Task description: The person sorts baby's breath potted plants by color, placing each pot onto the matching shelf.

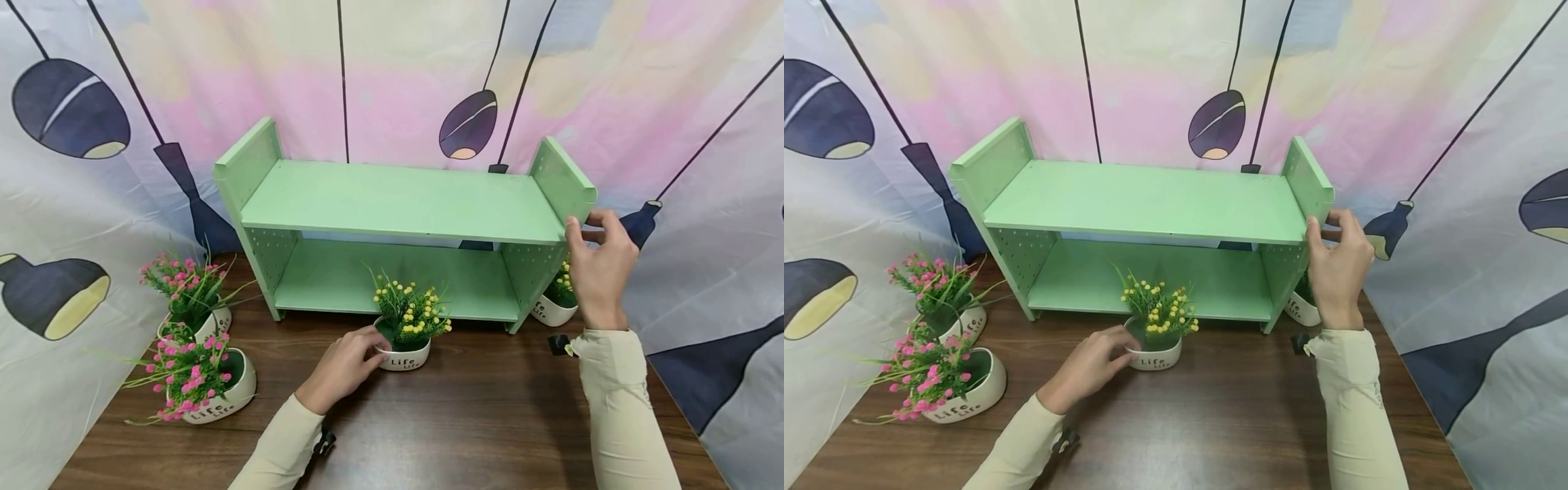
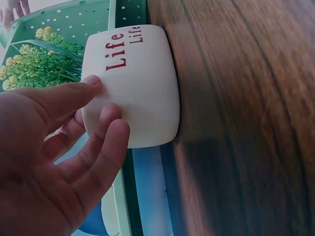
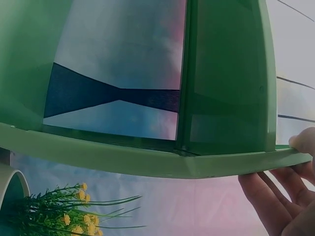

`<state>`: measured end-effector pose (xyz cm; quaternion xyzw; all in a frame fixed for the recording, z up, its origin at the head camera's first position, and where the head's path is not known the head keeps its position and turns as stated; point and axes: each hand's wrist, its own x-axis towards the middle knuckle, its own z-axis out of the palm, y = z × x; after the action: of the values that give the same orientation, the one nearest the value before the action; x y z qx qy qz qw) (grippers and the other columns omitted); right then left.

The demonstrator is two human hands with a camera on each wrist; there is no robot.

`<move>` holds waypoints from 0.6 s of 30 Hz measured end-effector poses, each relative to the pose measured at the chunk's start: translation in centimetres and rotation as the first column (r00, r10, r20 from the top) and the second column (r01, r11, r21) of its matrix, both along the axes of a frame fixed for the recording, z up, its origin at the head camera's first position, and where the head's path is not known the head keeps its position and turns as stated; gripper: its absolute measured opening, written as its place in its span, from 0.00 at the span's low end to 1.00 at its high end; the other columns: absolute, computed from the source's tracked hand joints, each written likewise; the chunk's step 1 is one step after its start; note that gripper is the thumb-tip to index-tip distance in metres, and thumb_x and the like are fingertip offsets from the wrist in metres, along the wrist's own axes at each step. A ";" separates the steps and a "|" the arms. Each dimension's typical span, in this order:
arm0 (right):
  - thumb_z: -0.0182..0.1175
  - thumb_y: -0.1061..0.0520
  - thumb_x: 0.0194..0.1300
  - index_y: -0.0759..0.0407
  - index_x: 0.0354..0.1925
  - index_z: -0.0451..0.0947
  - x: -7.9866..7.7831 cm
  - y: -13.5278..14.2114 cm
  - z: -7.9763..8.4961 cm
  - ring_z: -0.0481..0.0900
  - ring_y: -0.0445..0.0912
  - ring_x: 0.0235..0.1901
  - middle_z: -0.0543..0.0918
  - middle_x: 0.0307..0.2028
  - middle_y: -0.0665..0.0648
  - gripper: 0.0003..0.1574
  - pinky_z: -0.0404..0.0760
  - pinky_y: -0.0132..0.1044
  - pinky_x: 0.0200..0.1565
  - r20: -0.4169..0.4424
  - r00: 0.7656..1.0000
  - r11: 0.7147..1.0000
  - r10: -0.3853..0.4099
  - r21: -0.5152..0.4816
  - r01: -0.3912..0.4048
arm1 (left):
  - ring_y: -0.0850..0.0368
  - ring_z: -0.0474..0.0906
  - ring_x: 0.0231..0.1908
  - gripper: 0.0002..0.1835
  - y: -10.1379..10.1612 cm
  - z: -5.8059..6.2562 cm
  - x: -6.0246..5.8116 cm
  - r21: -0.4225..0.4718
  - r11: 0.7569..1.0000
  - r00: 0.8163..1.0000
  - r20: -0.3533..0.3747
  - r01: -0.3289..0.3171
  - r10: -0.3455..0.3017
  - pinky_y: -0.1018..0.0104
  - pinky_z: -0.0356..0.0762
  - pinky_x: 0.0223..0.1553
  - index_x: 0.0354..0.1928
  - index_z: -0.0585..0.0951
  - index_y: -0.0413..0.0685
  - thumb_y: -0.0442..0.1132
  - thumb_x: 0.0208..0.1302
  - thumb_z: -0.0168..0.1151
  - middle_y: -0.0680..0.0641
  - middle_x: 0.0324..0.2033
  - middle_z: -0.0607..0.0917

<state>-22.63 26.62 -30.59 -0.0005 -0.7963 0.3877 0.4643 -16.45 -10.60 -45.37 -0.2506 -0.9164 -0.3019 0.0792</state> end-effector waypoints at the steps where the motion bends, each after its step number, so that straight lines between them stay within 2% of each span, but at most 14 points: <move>1: 0.64 0.55 0.75 0.71 0.50 0.84 0.0 0.0 0.0 0.73 0.15 0.33 0.89 0.47 0.66 0.18 0.73 0.15 0.38 -0.003 1.000 1.000 -0.002 0.003 0.002 | 0.65 0.84 0.36 0.05 0.0 0.0 0.0 -0.002 1.000 1.000 -0.003 -0.002 0.002 0.66 0.83 0.37 0.39 0.90 0.53 0.33 0.65 0.75 0.59 0.38 0.86; 9: 0.64 0.55 0.75 0.70 0.50 0.84 0.0 0.0 -0.2 0.73 0.15 0.33 0.89 0.46 0.66 0.18 0.73 0.15 0.37 -0.010 1.000 1.000 0.002 0.004 -0.002 | 0.62 0.85 0.35 0.05 0.2 0.1 0.3 -0.067 0.998 0.999 -0.032 0.010 -0.012 0.65 0.82 0.33 0.39 0.90 0.53 0.33 0.67 0.74 0.59 0.38 0.86; 18: 0.64 0.55 0.76 0.70 0.50 0.84 0.0 0.1 -0.2 0.72 0.15 0.34 0.89 0.47 0.66 0.18 0.73 0.14 0.37 -0.009 1.000 1.000 0.000 0.015 0.001 | 0.65 0.82 0.29 0.04 0.3 0.1 0.9 -0.102 0.995 0.992 -0.125 0.008 -0.021 0.69 0.78 0.28 0.39 0.90 0.53 0.34 0.66 0.74 0.58 0.37 0.86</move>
<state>-22.64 26.72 -30.79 0.0044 -0.7972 0.3817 0.4678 -15.54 -10.27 -45.24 -0.2794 -0.9219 -0.2391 0.1216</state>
